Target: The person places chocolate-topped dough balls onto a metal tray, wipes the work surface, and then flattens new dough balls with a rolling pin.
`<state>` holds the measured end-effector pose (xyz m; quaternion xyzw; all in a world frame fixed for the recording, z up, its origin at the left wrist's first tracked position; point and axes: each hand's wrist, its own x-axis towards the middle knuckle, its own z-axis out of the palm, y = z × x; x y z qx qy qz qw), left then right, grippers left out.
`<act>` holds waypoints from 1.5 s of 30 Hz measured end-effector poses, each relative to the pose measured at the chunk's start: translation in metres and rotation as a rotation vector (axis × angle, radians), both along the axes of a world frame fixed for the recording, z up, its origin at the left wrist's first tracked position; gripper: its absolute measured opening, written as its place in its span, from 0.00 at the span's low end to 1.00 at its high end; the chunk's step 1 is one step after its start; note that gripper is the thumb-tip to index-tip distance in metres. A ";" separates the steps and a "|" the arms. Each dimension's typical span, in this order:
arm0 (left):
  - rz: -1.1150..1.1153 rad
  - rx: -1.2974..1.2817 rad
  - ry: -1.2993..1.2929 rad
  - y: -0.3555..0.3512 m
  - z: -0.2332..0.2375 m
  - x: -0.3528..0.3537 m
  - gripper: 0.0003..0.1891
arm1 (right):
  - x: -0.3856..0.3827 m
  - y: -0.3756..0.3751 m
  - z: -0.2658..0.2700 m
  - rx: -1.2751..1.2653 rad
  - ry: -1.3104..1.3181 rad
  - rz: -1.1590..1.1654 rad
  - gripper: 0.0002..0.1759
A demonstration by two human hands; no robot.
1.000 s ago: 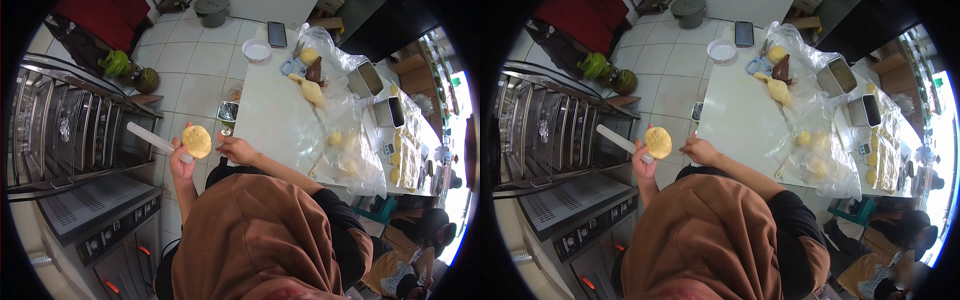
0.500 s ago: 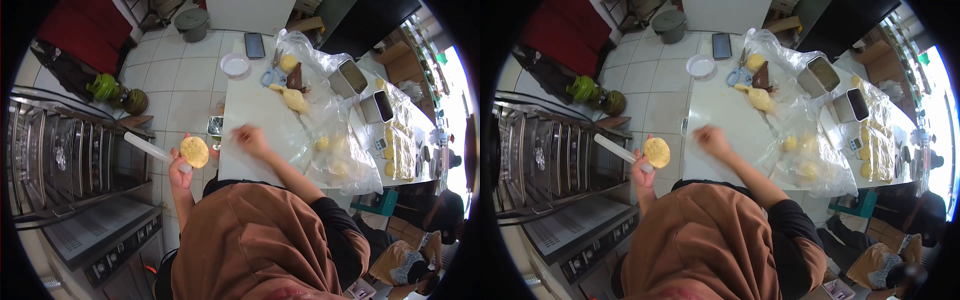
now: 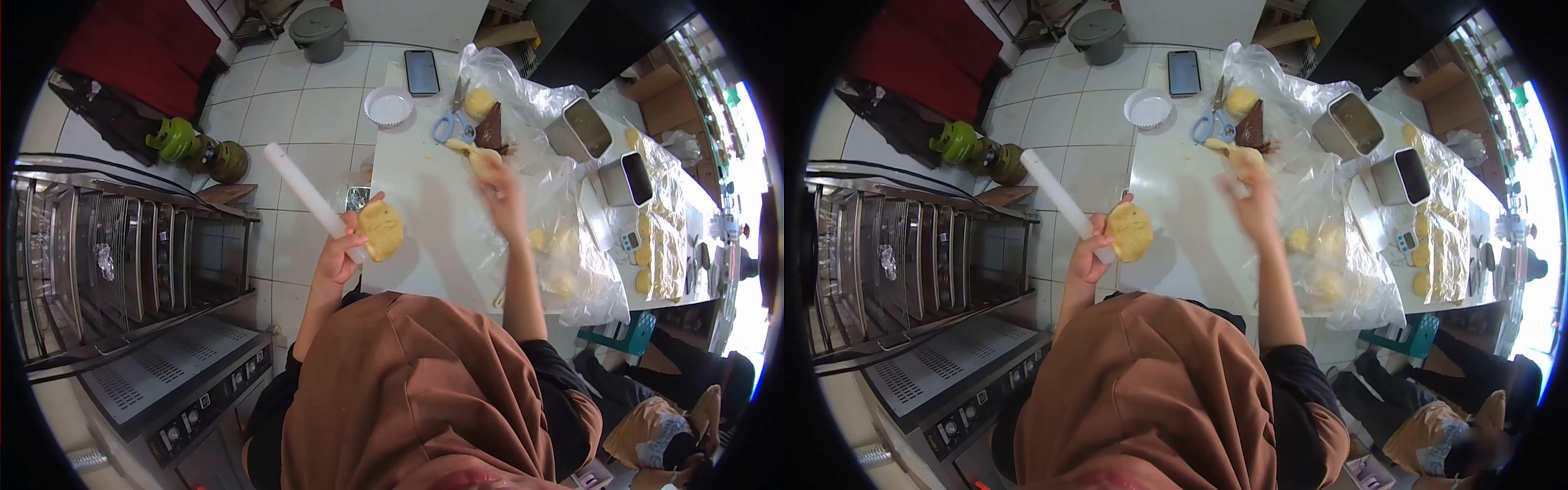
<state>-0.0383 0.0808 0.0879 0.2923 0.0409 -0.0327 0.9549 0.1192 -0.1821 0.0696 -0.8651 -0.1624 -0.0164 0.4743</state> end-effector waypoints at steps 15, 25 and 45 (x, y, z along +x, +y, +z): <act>0.152 0.278 0.105 0.022 -0.016 -0.022 0.12 | -0.055 0.066 0.024 0.356 0.656 0.378 0.15; 0.470 0.722 0.366 0.043 -0.036 -0.049 0.09 | -0.030 0.102 -0.044 -0.119 0.638 0.635 0.24; -0.097 1.742 0.019 0.026 -0.004 -0.036 0.18 | 0.001 0.079 0.060 1.012 0.181 0.165 0.13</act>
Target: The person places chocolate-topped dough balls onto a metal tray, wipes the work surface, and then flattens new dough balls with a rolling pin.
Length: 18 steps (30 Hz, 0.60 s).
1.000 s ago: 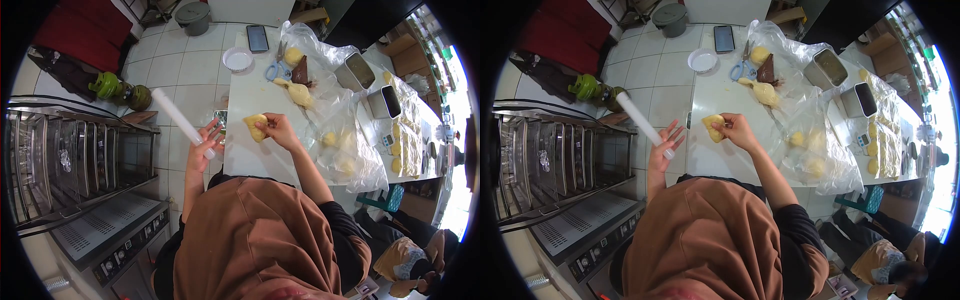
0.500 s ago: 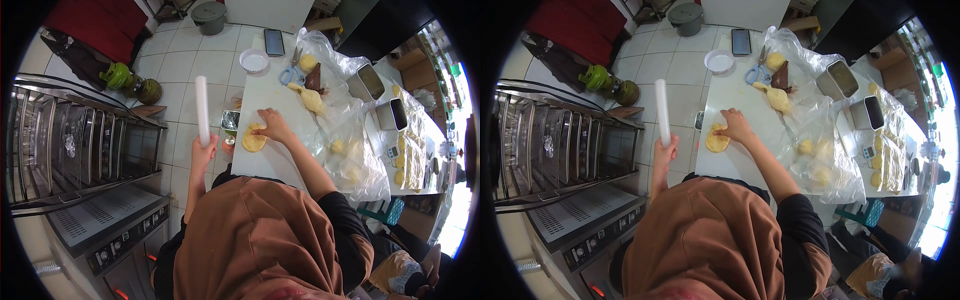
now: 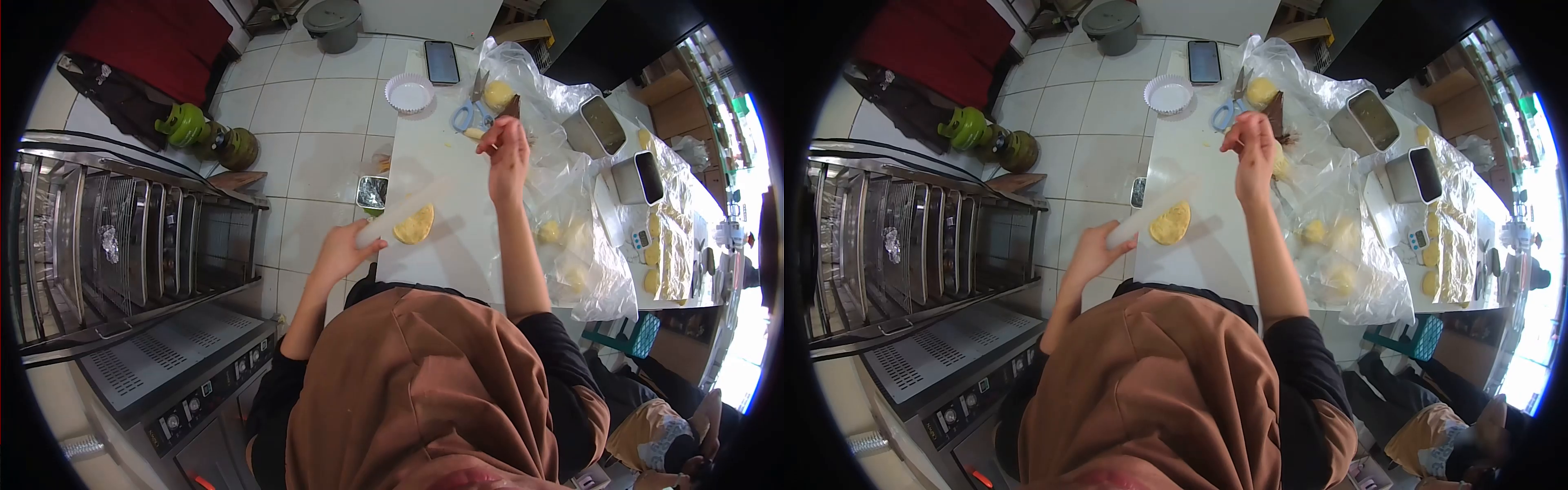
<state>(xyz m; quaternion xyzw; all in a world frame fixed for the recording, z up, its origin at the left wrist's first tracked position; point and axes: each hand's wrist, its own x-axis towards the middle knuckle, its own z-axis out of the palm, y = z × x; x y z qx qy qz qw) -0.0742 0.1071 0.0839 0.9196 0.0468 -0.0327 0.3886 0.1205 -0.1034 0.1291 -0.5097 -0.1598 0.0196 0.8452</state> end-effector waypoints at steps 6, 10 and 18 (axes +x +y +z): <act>-0.053 0.321 -0.227 0.006 0.006 0.025 0.18 | -0.058 -0.014 -0.034 -1.228 -0.793 0.108 0.18; -0.209 0.457 -0.369 0.006 -0.019 0.035 0.19 | -0.078 -0.034 -0.079 -1.432 -0.725 0.049 0.21; -0.087 0.515 -0.234 -0.008 -0.072 0.044 0.31 | -0.076 -0.027 -0.099 -1.501 -0.667 -0.171 0.24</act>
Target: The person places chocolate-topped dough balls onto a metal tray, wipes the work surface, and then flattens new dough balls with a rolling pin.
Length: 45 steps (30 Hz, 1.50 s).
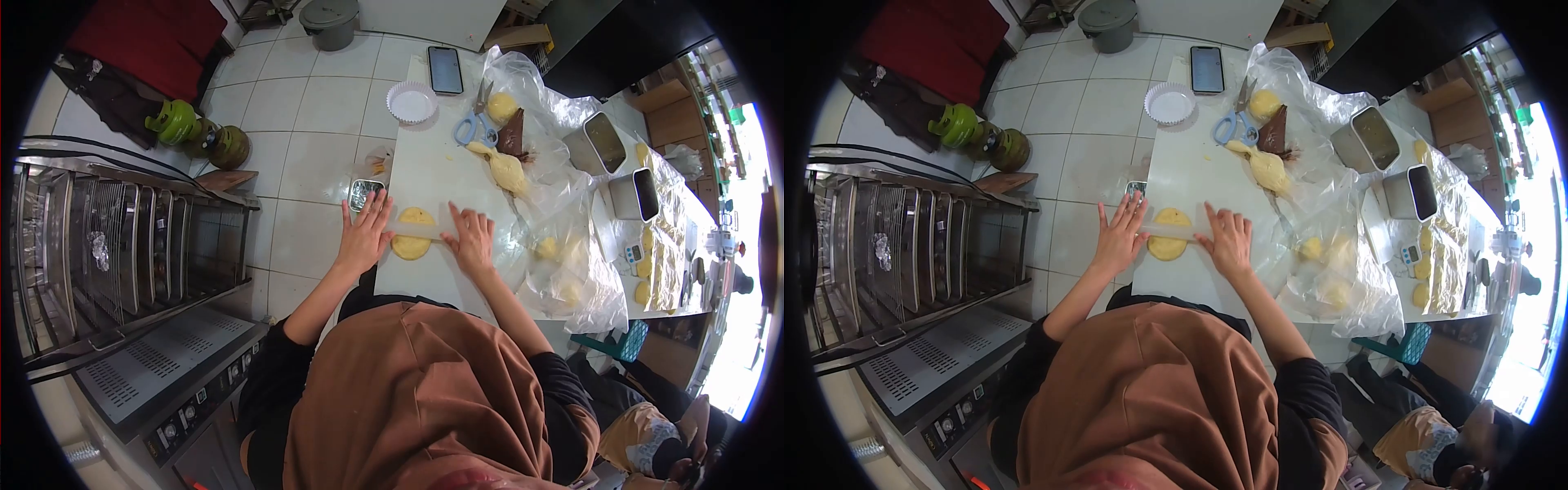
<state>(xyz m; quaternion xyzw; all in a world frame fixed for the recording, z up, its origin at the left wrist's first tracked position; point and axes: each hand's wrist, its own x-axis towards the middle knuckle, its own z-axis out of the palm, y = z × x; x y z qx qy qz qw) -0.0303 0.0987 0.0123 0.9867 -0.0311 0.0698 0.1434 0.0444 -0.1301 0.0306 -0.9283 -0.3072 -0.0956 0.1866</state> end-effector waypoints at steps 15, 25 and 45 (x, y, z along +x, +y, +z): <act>0.339 -0.243 0.114 0.029 0.001 0.100 0.23 | 0.096 0.049 -0.002 0.165 0.105 0.024 0.18; 0.278 -0.296 -0.009 0.007 0.029 0.059 0.16 | 0.043 0.038 0.013 0.040 0.157 0.041 0.18; 0.231 0.105 0.026 -0.029 -0.008 -0.012 0.30 | -0.036 0.020 -0.011 -0.240 0.065 -0.061 0.33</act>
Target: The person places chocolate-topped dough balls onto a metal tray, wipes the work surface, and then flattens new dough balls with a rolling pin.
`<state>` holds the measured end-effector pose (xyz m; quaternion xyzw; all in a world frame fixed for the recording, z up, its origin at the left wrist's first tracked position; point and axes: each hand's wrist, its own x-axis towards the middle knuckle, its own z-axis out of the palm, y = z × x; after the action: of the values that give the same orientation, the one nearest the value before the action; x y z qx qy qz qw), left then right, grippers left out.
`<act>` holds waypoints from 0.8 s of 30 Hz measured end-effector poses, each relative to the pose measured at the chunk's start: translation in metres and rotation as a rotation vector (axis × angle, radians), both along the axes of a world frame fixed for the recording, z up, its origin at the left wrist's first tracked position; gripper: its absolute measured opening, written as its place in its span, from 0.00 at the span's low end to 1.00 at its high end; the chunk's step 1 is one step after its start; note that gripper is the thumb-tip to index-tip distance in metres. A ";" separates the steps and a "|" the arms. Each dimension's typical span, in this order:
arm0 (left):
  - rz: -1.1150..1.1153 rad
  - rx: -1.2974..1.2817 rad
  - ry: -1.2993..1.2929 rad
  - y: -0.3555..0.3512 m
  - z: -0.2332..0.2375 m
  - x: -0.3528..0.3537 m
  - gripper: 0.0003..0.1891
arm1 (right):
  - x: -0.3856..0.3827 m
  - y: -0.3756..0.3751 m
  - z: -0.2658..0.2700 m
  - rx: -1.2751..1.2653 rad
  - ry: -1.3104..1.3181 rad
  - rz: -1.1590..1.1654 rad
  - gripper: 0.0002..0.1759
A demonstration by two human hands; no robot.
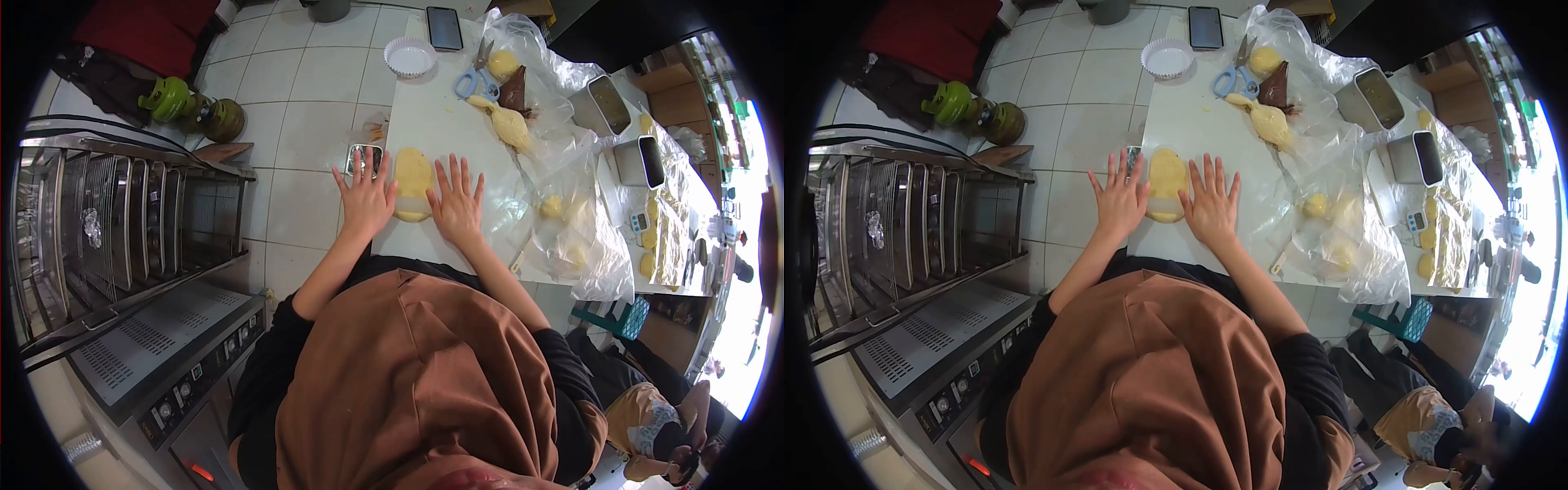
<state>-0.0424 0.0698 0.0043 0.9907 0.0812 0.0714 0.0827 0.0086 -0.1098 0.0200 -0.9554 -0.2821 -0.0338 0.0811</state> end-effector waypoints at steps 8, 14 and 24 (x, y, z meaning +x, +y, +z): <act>-0.467 -0.333 0.030 0.010 -0.002 -0.083 0.27 | -0.059 -0.054 0.011 0.168 0.235 0.228 0.26; -0.154 -0.800 -0.284 0.013 0.021 -0.048 0.23 | -0.048 -0.064 0.025 0.404 0.049 -0.022 0.24; -0.216 -0.316 -0.168 0.008 0.005 0.056 0.17 | 0.026 -0.064 0.001 0.279 -0.144 -0.331 0.24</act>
<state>0.0136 0.0779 0.0090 0.9588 -0.0225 0.1310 0.2510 0.0345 -0.1739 0.0214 -0.9633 -0.1190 -0.1533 0.1854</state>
